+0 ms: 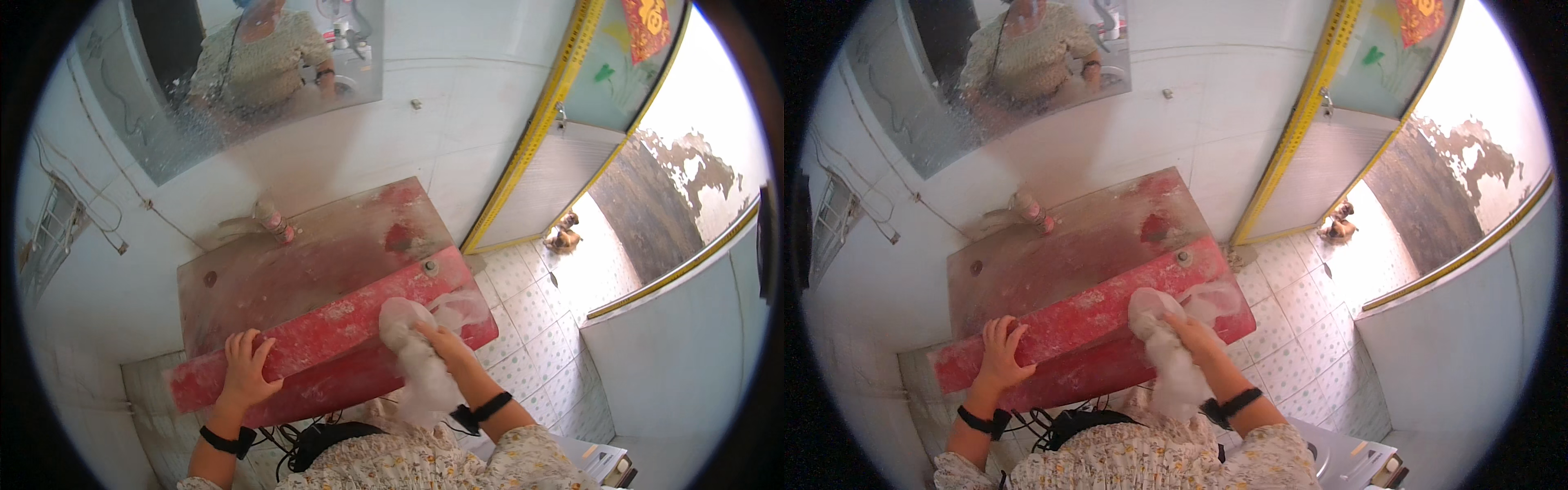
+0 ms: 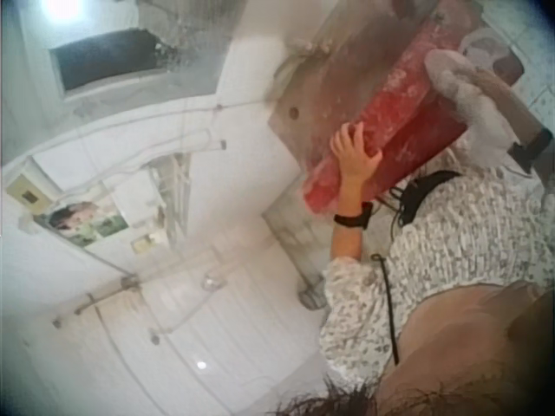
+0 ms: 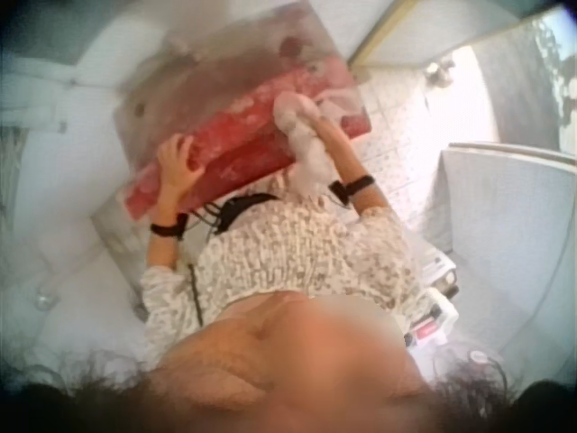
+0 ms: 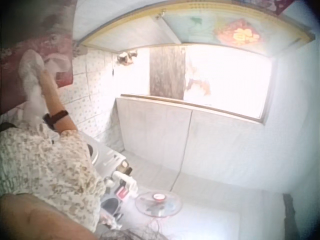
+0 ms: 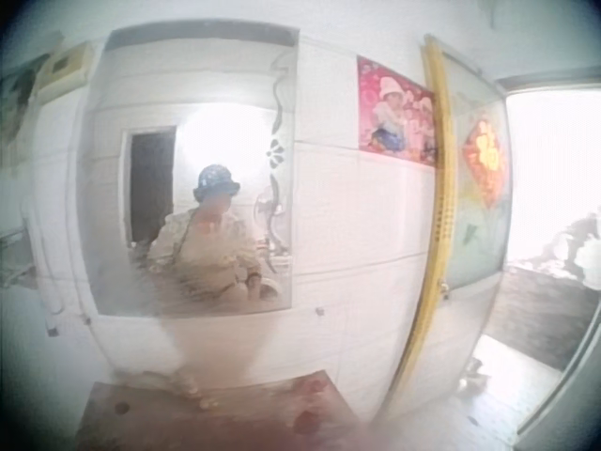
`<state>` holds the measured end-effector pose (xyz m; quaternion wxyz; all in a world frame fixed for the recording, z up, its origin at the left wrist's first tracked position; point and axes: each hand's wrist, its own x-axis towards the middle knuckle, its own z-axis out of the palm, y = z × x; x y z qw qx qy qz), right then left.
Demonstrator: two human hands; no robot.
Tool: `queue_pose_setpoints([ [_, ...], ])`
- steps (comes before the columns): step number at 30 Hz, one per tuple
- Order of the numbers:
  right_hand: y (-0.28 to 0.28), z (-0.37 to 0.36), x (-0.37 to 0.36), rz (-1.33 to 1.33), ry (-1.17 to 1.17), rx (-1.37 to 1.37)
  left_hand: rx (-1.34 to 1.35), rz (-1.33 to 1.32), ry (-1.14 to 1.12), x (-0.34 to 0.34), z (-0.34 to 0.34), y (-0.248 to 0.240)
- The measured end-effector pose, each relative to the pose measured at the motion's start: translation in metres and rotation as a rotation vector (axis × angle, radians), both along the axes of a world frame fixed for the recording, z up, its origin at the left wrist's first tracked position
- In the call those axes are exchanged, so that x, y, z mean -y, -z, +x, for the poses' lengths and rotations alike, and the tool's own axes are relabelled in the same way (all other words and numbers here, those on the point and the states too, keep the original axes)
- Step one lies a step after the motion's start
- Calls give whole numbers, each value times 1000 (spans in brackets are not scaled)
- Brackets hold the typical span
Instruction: The person cleans the top and sides of a pink sink with a white cloth, handling several bottles and containers of cleaning and personal care products.
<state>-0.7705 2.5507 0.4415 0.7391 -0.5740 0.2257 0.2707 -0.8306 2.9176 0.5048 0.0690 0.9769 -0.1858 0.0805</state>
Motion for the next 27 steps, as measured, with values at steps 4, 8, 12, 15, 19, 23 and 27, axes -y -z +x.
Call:
queue_pose_setpoints([
  [4,59,25,-9,27,190,-26,-49,-48,118,8,25,-3],
  [8,133,45,17,-231,165,363,-152,-118,191,20,43,-7],
  [12,66,44,39,-319,249,275,-300,-80,156,42,50,-17],
  [15,-2,43,53,-565,-2,461,-400,-3,180,52,64,-6],
  [19,-28,46,59,-901,-412,717,-599,-52,323,50,68,18],
  [23,52,61,84,-666,-150,578,-813,-148,262,62,73,21],
  [27,76,67,73,-408,30,308,-752,-170,248,56,71,29],
])
